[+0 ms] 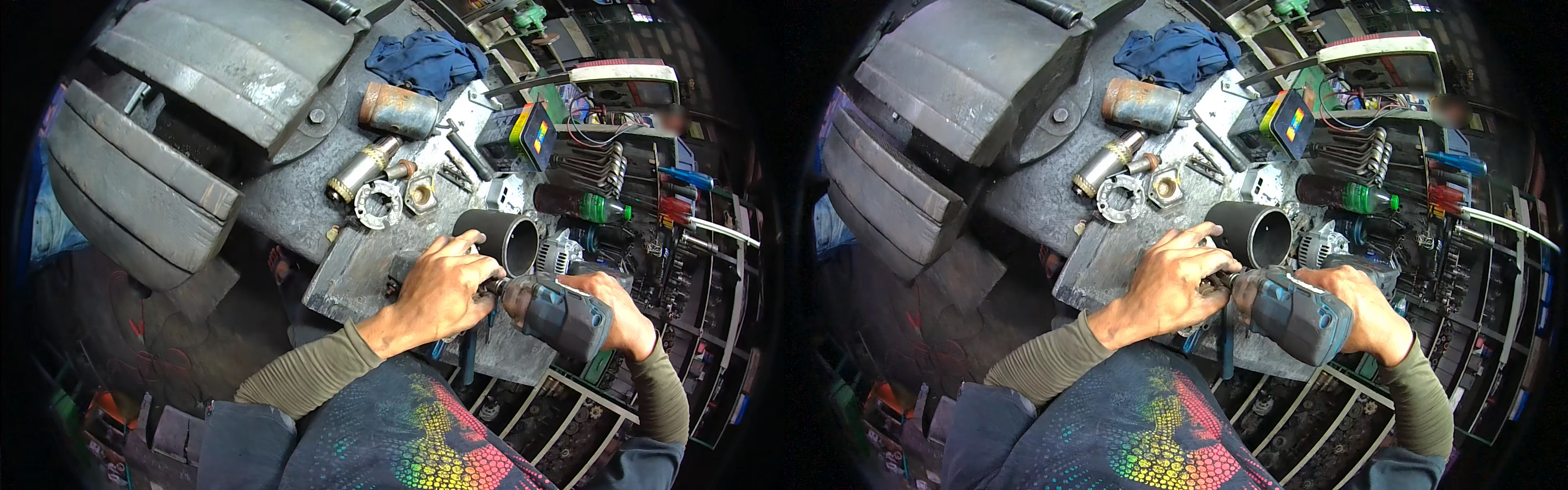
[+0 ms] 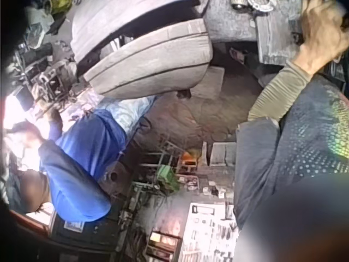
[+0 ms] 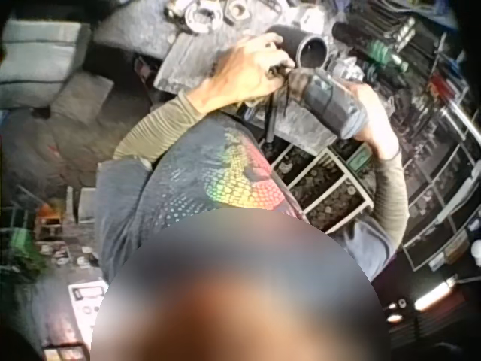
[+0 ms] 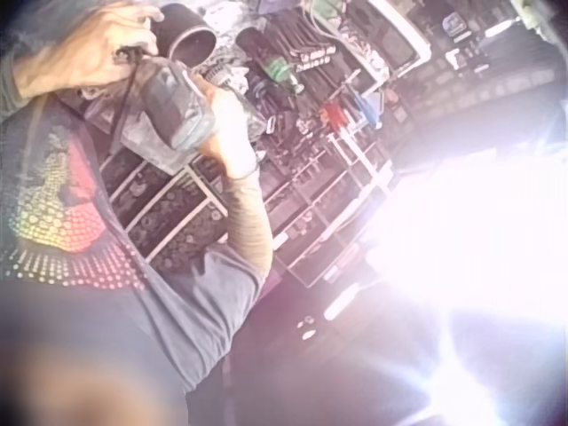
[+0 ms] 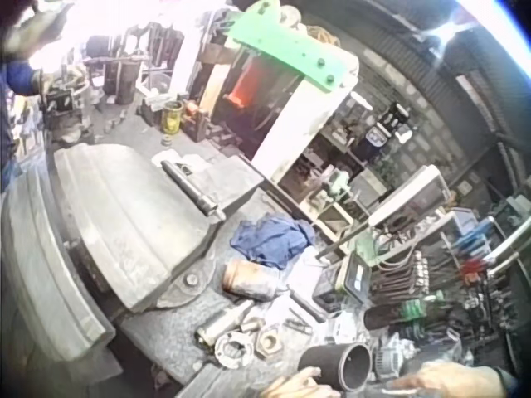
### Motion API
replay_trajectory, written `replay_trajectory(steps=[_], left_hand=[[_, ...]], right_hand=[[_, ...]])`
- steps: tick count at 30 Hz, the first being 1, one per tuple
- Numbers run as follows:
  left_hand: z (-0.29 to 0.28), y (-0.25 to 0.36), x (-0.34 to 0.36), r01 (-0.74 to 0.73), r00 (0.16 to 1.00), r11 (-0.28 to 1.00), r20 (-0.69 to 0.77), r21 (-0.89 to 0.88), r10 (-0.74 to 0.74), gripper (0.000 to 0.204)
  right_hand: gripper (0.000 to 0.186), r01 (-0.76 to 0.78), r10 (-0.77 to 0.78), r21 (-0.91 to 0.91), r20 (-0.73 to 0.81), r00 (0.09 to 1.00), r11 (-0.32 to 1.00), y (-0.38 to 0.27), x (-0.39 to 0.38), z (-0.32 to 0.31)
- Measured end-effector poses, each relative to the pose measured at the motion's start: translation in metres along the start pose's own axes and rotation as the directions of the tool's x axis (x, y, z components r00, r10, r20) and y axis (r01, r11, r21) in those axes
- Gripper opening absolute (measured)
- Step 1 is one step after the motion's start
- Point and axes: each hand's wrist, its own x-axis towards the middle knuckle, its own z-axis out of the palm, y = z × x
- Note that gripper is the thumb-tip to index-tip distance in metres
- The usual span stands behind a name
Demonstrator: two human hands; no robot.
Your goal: The person disassembles and reassembles small engine components on a workbench. They use a cordless impact driver to remove and install bolts, handle a metal cylinder and housing, and use pliers to adjust a small clip.
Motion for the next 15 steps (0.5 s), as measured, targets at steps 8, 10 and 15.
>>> replay_trajectory(steps=[8, 10, 15], left_hand=[[0.002, -0.003, -0.001, -0.034, 0.999, 0.999, -0.036, 0.004, 0.034, 0.034], [0.002, -0.003, -0.001, -0.023, 0.999, 1.000, -0.028, 0.006, 0.023, 0.032], [0.001, 0.000, 0.001, -0.028, 0.998, 0.999, -0.058, 0.028, 0.030, 0.030]], right_hand=[[0.045, 0.038, -0.030, -0.151, 0.056, 0.998, 0.988, -0.004, 0.009, -0.014], [0.048, 0.022, -0.014, -0.118, 0.065, 0.998, 0.993, 0.001, 0.006, -0.012], [0.056, 0.025, -0.026, -0.017, -0.022, 0.999, 1.000, 0.010, -0.013, 0.015]])
